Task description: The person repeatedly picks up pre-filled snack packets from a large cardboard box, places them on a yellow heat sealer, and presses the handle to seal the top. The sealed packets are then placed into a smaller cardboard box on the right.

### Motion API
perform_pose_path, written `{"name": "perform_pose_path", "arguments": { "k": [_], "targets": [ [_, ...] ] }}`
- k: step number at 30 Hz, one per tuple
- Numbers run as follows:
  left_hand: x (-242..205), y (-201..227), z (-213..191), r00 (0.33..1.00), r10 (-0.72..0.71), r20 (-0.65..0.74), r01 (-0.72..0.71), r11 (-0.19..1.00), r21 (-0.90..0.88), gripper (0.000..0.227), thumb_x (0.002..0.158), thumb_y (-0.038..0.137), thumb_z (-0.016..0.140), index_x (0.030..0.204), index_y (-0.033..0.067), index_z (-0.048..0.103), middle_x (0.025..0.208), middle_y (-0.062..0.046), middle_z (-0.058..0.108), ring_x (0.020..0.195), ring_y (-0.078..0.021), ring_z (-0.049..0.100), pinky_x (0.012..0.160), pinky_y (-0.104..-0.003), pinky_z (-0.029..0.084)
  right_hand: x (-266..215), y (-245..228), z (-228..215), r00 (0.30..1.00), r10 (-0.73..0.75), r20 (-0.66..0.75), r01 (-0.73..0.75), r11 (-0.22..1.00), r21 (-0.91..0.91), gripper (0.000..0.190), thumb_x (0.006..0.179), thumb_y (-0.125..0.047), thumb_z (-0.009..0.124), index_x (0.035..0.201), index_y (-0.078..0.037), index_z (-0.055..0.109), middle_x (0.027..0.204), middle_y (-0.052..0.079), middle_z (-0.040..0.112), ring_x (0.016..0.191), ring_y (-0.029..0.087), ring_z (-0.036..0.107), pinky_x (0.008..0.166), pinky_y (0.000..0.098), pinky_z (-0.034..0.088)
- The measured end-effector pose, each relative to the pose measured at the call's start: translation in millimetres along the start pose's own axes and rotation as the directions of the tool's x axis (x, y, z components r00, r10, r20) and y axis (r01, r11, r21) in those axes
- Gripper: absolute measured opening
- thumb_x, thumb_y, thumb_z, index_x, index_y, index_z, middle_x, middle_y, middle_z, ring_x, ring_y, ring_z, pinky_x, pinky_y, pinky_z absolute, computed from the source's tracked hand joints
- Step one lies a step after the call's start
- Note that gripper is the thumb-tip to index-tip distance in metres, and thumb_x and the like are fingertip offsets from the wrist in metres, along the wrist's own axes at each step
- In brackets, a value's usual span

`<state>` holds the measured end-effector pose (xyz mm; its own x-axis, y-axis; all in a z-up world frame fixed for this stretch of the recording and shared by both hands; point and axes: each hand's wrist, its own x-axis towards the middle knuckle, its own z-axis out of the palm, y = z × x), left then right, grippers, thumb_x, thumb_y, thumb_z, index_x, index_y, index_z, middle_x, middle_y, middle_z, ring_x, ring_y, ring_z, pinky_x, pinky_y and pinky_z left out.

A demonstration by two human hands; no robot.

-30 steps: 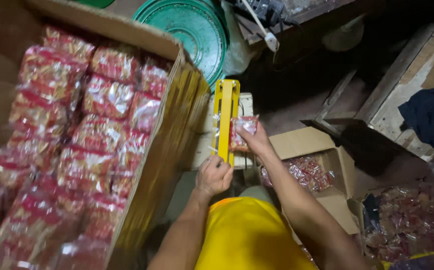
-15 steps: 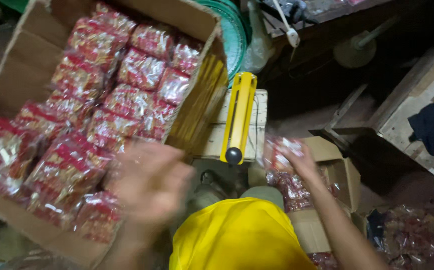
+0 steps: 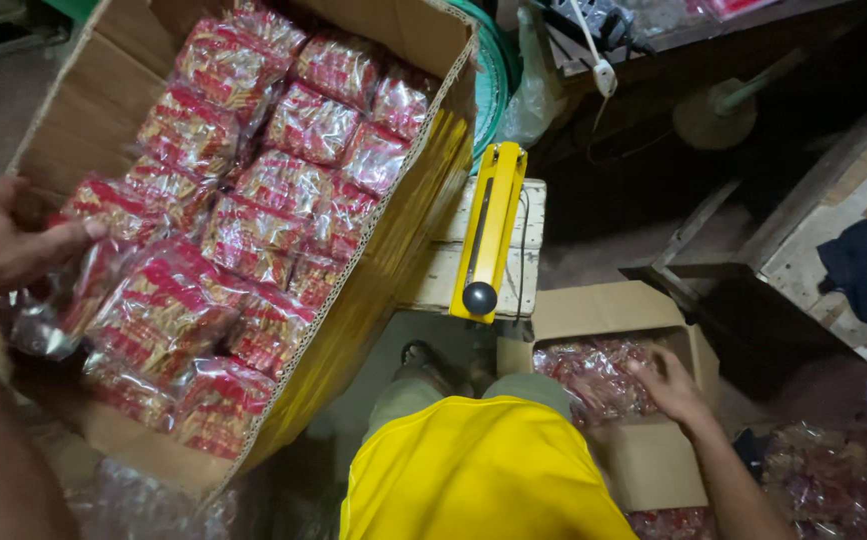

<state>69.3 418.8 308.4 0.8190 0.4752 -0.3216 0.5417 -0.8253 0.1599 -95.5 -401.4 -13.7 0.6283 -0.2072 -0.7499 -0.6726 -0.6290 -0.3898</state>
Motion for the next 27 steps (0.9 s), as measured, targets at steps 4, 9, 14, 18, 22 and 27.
{"name": "perform_pose_path", "arguments": {
  "k": [4,9,14,18,22,27],
  "targets": [
    [1.3,-6.9,1.4,0.964,0.074,0.255,-0.013,0.973,-0.232,0.036,0.095,0.019,0.088,0.118,-0.0064,0.078,0.094,-0.025,0.079,0.077,-0.0331,0.066,0.062,-0.045,0.048,-19.3,-64.4,-7.3,0.997,-0.075,0.008,0.075,0.995,0.059,0.082,0.091,-0.055,0.065,0.16,-0.014,0.049,0.164,0.014,0.053,0.143,0.032,0.057,0.118,0.0466,0.046],
    [1.9,-51.7,28.1,0.997,0.059,-0.052,-0.073,0.931,-0.357,0.057,0.082,0.024,0.098,0.121,-0.0048,0.069,0.105,-0.023,0.073,0.085,-0.032,0.068,0.07,-0.046,0.052,-84.7,-166.2,-32.7,0.984,-0.179,-0.02,0.18,0.976,0.119,0.07,0.097,-0.048,0.059,0.159,-0.016,0.05,0.159,0.009,0.06,0.14,0.026,0.061,0.116,0.0491,0.049],
    [-39.3,43.8,12.9,0.872,-0.048,0.488,0.389,0.673,-0.629,0.058,0.124,0.047,0.033,0.146,-0.0026,0.055,0.123,-0.036,0.064,0.101,-0.0555,0.061,0.088,-0.068,0.048,-129.9,-243.2,-30.7,0.914,-0.402,0.058,0.385,0.903,0.192,0.065,0.096,-0.047,0.057,0.156,-0.021,0.052,0.16,0.004,0.058,0.144,0.021,0.058,0.116,0.0461,0.052],
    [-220.4,214.8,12.3,0.67,0.377,-0.639,-0.605,0.777,-0.175,0.043,0.119,0.017,0.093,0.129,-0.003,0.056,0.116,-0.018,0.059,0.095,-0.0303,0.059,0.09,-0.04,0.05,-206.2,-333.1,-14.6,0.781,-0.509,0.361,0.425,0.857,0.29,0.071,0.085,-0.041,0.063,0.154,-0.031,0.053,0.173,-0.005,0.047,0.155,0.018,0.05,0.116,0.0511,0.055],
    [-232.5,303.5,111.9,0.98,0.093,-0.178,-0.198,0.591,-0.782,0.048,0.081,0.033,0.086,0.117,0.0213,0.056,0.126,-0.004,0.064,0.11,-0.0192,0.066,0.095,-0.032,0.055,-167.7,-327.3,58.5,0.383,-0.924,0.008,0.456,0.196,0.868,0.117,0.093,-0.067,0.075,0.167,-0.003,0.01,0.176,0.02,0.021,0.164,0.034,0.026,0.133,0.0573,0.034],
    [-216.7,303.7,214.9,0.914,0.398,0.074,0.05,0.071,-0.996,0.075,0.068,0.013,0.102,0.13,0.0104,0.06,0.102,-0.005,0.067,0.083,-0.013,0.071,0.076,-0.026,0.066,-92.0,-286.7,75.5,0.759,-0.622,-0.191,0.045,-0.242,0.969,0.05,0.1,-0.029,0.066,0.149,-0.017,0.058,0.137,0.01,0.072,0.119,0.029,0.071,0.105,0.053,0.057]
  ]
}}
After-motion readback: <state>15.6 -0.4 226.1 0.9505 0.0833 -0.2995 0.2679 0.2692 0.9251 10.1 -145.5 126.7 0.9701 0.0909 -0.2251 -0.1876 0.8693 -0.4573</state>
